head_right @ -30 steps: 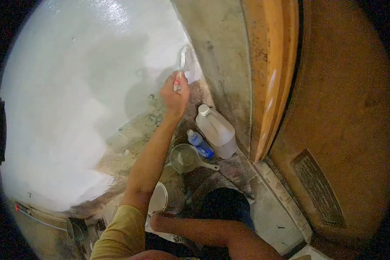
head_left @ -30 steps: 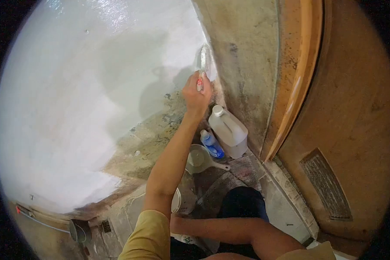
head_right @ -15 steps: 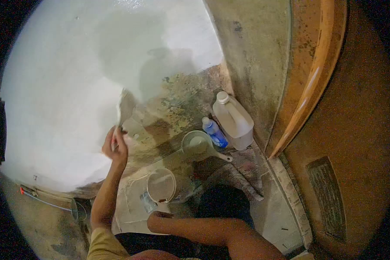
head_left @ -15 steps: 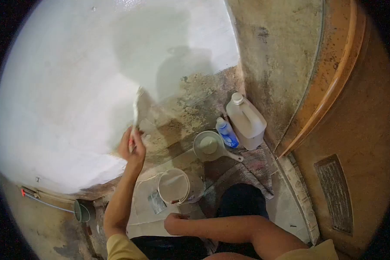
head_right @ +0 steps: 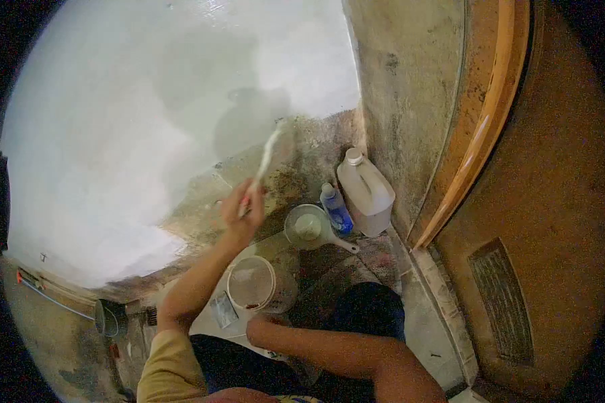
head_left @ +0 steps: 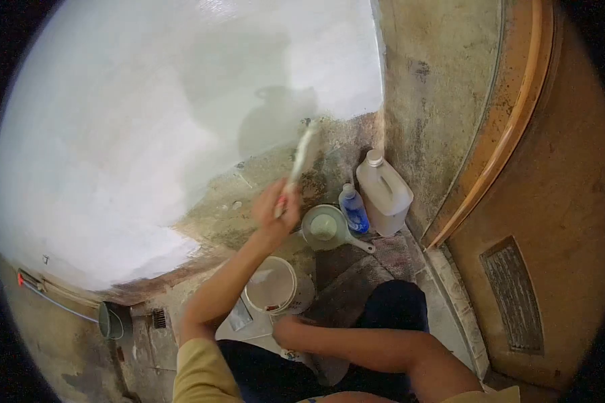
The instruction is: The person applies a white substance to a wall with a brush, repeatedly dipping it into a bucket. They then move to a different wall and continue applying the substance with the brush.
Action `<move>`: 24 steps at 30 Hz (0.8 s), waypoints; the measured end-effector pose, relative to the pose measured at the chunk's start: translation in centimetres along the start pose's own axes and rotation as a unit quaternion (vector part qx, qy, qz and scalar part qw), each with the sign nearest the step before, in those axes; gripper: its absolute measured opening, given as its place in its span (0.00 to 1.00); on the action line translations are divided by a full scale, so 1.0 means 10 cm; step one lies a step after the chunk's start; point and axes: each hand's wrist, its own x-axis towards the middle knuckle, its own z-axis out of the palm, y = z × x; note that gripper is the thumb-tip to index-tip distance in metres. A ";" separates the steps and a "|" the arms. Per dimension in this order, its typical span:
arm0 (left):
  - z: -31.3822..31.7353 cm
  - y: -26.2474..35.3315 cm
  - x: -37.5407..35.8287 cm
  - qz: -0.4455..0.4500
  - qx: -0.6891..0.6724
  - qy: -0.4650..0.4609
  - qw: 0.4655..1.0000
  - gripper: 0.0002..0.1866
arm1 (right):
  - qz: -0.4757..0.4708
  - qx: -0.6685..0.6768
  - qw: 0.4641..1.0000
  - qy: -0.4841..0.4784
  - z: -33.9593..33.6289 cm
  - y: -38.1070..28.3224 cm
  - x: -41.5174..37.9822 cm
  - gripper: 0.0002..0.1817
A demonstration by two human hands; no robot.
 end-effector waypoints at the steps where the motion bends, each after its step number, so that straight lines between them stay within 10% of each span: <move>1: 0.13 0.08 0.02 -0.027 -0.016 0.002 0.999 0.14 | 0.013 0.053 0.996 0.070 -0.02 0.05 -0.18 0.11; 5: 0.39 0.25 0.01 -0.029 -0.063 0.036 0.997 0.10 | -0.110 0.199 0.920 0.318 0.03 0.31 -0.84 0.12; 8: 0.24 0.23 -0.10 -0.024 -0.044 0.003 0.999 0.10 | -0.145 0.155 0.931 0.297 -0.38 0.21 -1.54 0.10; 13: 0.03 0.06 -0.35 -0.062 -0.041 0.047 0.996 0.09 | -0.327 0.308 0.568 0.689 -0.50 0.08 -2.04 0.17; 16: -0.08 0.08 -0.37 -0.063 -0.008 0.048 0.997 0.10 | -0.371 0.339 0.549 0.668 -0.53 -0.06 -2.24 0.16; 19: -0.15 0.05 -0.28 -0.080 -0.056 0.061 0.993 0.10 | -0.500 0.488 0.578 0.422 -0.57 -0.12 -2.29 0.13; 24: -0.15 0.01 -0.37 -0.086 -0.091 0.076 0.989 0.09 | -0.548 0.485 0.518 0.443 -0.58 -0.24 -2.13 0.16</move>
